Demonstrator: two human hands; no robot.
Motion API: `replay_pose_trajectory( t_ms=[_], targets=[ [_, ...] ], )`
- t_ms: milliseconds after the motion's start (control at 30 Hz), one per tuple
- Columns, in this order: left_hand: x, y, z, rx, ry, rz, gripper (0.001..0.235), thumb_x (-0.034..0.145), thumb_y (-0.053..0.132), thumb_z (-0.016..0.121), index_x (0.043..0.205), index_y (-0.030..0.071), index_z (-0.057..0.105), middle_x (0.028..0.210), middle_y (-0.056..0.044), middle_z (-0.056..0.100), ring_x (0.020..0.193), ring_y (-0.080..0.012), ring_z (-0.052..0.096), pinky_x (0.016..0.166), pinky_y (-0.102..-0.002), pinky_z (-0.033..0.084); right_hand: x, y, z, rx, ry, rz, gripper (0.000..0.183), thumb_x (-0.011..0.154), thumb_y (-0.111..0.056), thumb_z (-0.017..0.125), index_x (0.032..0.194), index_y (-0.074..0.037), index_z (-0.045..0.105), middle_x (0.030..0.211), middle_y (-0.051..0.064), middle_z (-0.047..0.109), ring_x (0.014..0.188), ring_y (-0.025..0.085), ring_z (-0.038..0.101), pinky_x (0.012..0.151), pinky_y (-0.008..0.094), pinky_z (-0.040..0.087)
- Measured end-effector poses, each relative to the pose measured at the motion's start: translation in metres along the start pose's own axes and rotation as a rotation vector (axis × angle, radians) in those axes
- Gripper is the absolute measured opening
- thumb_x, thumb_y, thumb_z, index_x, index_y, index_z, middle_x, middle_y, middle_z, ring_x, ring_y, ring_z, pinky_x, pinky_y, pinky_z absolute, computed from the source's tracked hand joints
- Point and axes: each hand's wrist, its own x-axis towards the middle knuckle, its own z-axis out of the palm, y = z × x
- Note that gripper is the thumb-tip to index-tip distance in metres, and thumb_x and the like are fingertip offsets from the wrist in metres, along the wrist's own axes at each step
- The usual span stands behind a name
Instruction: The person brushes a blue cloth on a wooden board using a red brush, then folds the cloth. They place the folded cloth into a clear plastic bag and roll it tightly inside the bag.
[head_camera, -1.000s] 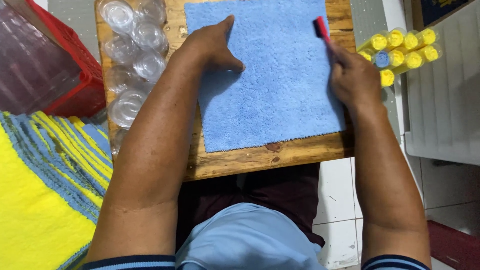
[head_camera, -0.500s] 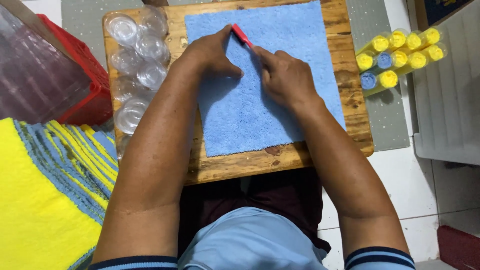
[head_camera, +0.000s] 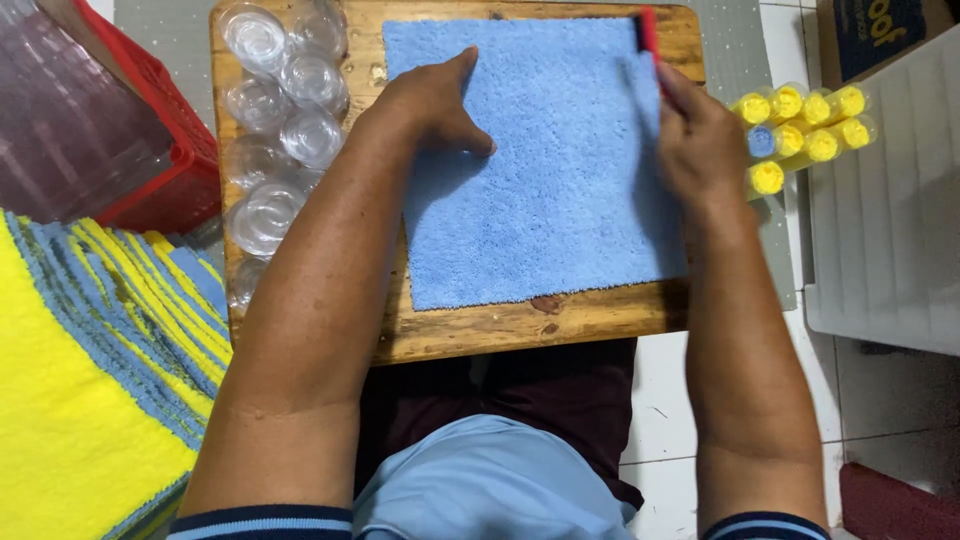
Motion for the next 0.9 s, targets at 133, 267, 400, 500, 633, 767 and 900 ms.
replay_pose_trajectory(
  t_ms=[133, 267, 400, 500, 633, 767, 900],
  targets=[
    [0.001, 0.000, 0.002, 0.006, 0.009, -0.011, 0.118, 0.074, 0.040, 0.084, 0.166, 0.030, 0.012, 0.161, -0.004, 0.042, 0.141, -0.0324, 0.046, 0.108, -0.045, 0.044, 0.001, -0.077, 0.029, 0.036, -0.187, 0.123, 0.045, 0.105, -0.025, 0.044, 0.147, -0.033, 0.057, 0.119, 0.010, 0.071, 0.095, 0.026, 0.064, 0.072, 0.041, 0.050],
    [0.005, -0.003, 0.004, -0.004, 0.041, 0.025, 0.119, 0.071, 0.039, 0.085, 0.166, 0.030, 0.015, 0.150, -0.008, 0.054, 0.131, -0.0324, 0.055, 0.102, -0.042, 0.047, 0.008, -0.084, 0.065, -0.095, -0.278, -0.070, 0.048, 0.103, -0.025, 0.045, 0.148, -0.036, 0.056, 0.112, 0.017, 0.071, 0.094, 0.038, 0.065, 0.076, 0.051, 0.049],
    [-0.012, 0.005, -0.003, -0.041, 0.009, -0.015, 0.115, 0.076, 0.035, 0.083, 0.167, 0.030, 0.012, 0.160, -0.007, 0.043, 0.140, -0.0335, 0.047, 0.107, -0.045, 0.045, -0.005, -0.120, 0.010, -0.102, -0.313, 0.270, 0.042, 0.109, -0.034, 0.040, 0.145, -0.041, 0.059, 0.112, 0.009, 0.068, 0.094, 0.027, 0.061, 0.077, 0.043, 0.048],
    [-0.002, 0.001, -0.002, -0.005, -0.008, -0.018, 0.115, 0.078, 0.040, 0.083, 0.167, 0.031, 0.011, 0.162, -0.005, 0.040, 0.142, -0.0331, 0.043, 0.110, -0.047, 0.043, -0.006, -0.100, -0.020, -0.032, -0.262, 0.419, 0.039, 0.109, -0.034, 0.043, 0.143, -0.037, 0.061, 0.121, 0.009, 0.064, 0.091, 0.021, 0.058, 0.075, 0.036, 0.048],
    [-0.009, 0.002, -0.004, -0.007, -0.007, -0.002, 0.115, 0.078, 0.039, 0.084, 0.167, 0.029, 0.011, 0.162, -0.005, 0.041, 0.142, -0.0336, 0.044, 0.110, -0.047, 0.043, 0.005, 0.000, -0.014, -0.108, -0.146, 0.183, 0.040, 0.106, -0.026, 0.049, 0.143, -0.025, 0.063, 0.138, 0.015, 0.065, 0.120, 0.036, 0.061, 0.093, 0.049, 0.048],
    [-0.027, 0.011, -0.010, -0.101, -0.003, -0.015, 0.118, 0.078, 0.027, 0.082, 0.167, 0.032, 0.005, 0.154, -0.009, 0.048, 0.132, -0.0343, 0.053, 0.102, -0.047, 0.049, 0.011, -0.012, -0.001, -0.010, -0.048, 0.053, 0.040, 0.105, -0.022, 0.052, 0.144, -0.024, 0.062, 0.125, 0.011, 0.069, 0.107, 0.027, 0.064, 0.085, 0.041, 0.049],
    [-0.021, 0.012, -0.012, -0.075, -0.027, -0.041, 0.120, 0.077, 0.034, 0.081, 0.167, 0.024, 0.003, 0.154, -0.010, 0.047, 0.133, -0.0329, 0.052, 0.102, -0.046, 0.049, 0.012, -0.094, 0.033, -0.021, -0.242, 0.106, 0.043, 0.102, -0.042, 0.053, 0.144, -0.035, 0.060, 0.128, 0.009, 0.069, 0.111, 0.031, 0.063, 0.092, 0.045, 0.045]
  ],
)
